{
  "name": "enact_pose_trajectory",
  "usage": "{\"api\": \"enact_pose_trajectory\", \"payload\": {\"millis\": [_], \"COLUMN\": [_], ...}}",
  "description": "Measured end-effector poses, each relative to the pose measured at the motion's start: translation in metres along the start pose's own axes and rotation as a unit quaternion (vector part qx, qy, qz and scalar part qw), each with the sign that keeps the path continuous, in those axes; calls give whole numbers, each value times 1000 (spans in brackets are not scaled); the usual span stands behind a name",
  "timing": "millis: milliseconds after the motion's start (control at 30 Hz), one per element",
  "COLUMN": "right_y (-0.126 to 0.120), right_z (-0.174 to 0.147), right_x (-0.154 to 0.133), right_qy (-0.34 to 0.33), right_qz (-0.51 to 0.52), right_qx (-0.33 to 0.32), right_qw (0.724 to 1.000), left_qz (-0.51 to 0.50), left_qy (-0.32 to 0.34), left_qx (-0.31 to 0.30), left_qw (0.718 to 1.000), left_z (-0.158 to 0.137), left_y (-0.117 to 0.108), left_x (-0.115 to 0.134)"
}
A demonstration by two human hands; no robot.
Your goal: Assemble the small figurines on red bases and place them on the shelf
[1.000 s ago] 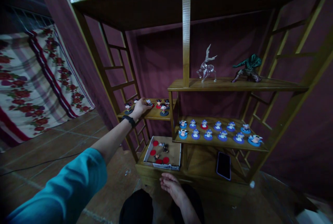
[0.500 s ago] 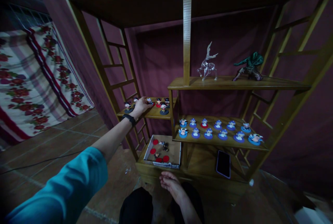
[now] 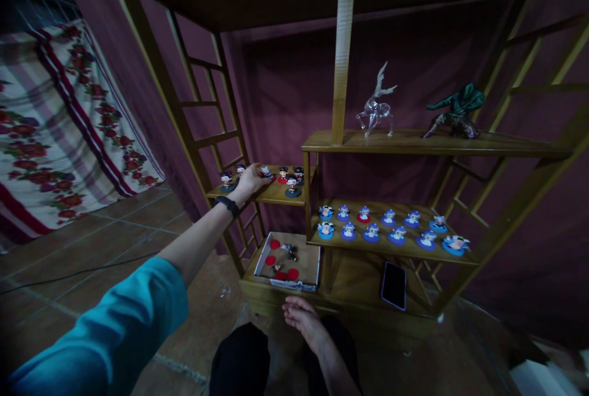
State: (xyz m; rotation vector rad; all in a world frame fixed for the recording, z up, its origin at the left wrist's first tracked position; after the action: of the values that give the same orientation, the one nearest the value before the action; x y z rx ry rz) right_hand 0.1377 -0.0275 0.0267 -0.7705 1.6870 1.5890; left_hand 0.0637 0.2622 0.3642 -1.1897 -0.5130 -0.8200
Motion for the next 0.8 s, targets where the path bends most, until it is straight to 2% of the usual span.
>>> {"api": "enact_pose_trajectory", "payload": {"millis": [133,233,300,367,433,500,533,600,700,800], "right_y": [-1,-3,-5,-8,-9,-11,-13,-17,-26,-38], "right_z": [0,2,4,7,10,12,14,18,29,46], "right_x": [-2,-2,-2,-1,0,-1,-1,-3,-5,-7], "right_qy": [-3,-1,6,13,18,18,15,6,-12,-31], "right_qz": [-11,-13,-13,-15,-18,-24,-26,-33,-45,-70], "right_qx": [2,1,5,17,32,47,56,73,101,136], "right_qw": [1000,1000,1000,1000,999,998,998,997,994,988], "left_qz": [-24,-60,-84,-100,-109,-114,-115,-110,-130,-182], "left_qy": [1,33,85,150,172,161,152,114,-25,-176], "left_qx": [12,38,83,138,188,209,197,128,48,25], "left_qw": [1000,997,989,974,961,958,962,979,990,967], "left_z": [-5,-19,-41,-75,-114,-151,-166,-189,-206,-210], "left_y": [-4,-15,-30,-46,-56,-53,-45,-17,29,62], "left_x": [2,9,17,22,13,-13,-31,-75,-157,-225]}}
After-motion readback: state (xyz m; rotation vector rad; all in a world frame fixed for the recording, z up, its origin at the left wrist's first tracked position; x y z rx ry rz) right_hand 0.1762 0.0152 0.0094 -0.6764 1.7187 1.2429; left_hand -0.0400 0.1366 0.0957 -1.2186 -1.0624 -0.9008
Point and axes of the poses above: each hand's wrist, its own z-axis towards the middle knuckle, its own y-axis out of the palm, x = y × z, the point moved 6 cm from there along z, towards the middle knuckle, and after that the axes turned 14 degrees about -y, right-handed, at the moved point
